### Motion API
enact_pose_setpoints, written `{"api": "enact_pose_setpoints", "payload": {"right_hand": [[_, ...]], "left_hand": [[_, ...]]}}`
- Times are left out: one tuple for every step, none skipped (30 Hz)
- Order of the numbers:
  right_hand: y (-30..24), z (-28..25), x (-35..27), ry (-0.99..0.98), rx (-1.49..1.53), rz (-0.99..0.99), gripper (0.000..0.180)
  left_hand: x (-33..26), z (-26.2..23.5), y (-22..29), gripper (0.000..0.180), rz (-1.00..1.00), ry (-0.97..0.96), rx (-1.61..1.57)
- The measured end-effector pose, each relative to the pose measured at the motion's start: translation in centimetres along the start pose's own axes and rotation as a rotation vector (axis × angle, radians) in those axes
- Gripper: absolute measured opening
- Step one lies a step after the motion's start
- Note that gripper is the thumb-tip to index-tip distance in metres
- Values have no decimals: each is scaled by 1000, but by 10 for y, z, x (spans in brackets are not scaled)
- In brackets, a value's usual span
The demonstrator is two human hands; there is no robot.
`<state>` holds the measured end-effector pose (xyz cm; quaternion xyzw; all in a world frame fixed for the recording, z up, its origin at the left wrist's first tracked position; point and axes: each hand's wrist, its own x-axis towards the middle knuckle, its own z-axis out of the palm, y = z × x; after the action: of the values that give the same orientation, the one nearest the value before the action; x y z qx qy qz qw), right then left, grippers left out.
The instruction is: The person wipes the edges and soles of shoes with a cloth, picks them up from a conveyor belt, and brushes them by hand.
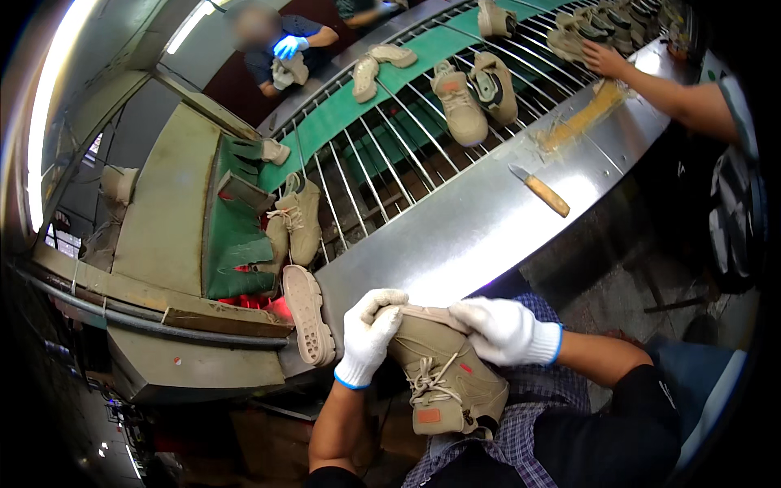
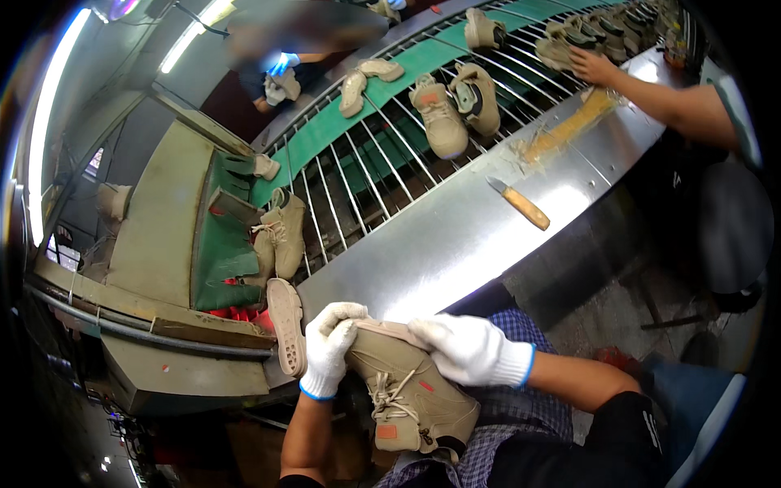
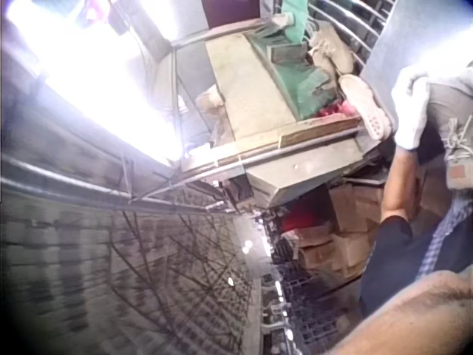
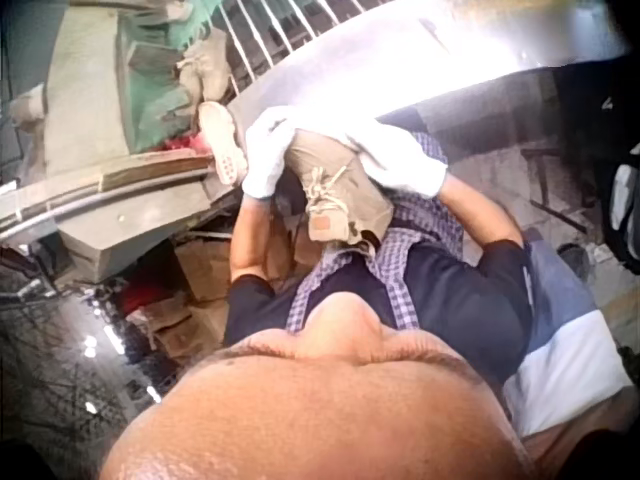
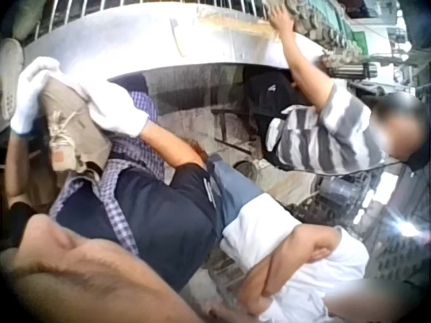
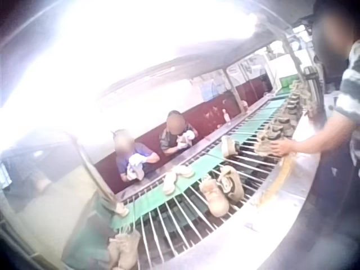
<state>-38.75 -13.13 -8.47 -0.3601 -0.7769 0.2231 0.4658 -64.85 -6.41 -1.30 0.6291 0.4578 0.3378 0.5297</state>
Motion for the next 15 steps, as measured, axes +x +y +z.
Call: {"api": "enact_pose_setpoints", "payload": {"right_hand": [[-5, -2, 8, 56, 5, 86, 49], [8, 5, 11, 69, 95, 169, 47], [18, 11, 12, 68, 135, 169, 49], [24, 16, 10, 66, 176, 170, 50], [18, 16, 10, 40, 168, 133, 51], [11, 15, 9, 13, 162, 96, 52], [6, 10, 9, -39, 166, 165, 53], [-1, 3, 10, -110, 159, 204, 55], [-5, -6, 14, -183, 144, 240, 56], [-7, -10, 17, -257, 128, 276, 57], [-6, -10, 16, -261, 121, 240, 60], [-6, -12, 17, -316, 110, 260, 62], [-5, -14, 20, -370, 98, 281, 64], [-5, -18, 23, -420, 81, 300, 66], [-4, -18, 22, -401, 71, 251, 68]], "left_hand": [[0, 0, 1, 28, 5, -21, 32], [1, 0, 4, 29, 20, -44, 63], [0, 0, 6, 29, 5, -55, 66], [-1, -1, 7, 28, -11, -65, 69], [-1, -1, 8, 28, -23, -67, 73], [0, -2, 5, 29, -34, -56, 85], [2, -3, 1, 31, -45, -44, 96], [1, -4, -3, 32, -61, -36, 107], [1, -5, -6, 31, -60, -28, 90], [0, -5, -8, 29, -58, -20, 73], [0, -4, -11, 27, -59, -16, 53], [0, -3, -13, 26, -60, -13, 34], [0, -2, -14, 26, -55, -7, 33], [2, -2, -15, 26, -45, -3, 33], [4, -3, -15, 26, -35, -1, 34]]}}
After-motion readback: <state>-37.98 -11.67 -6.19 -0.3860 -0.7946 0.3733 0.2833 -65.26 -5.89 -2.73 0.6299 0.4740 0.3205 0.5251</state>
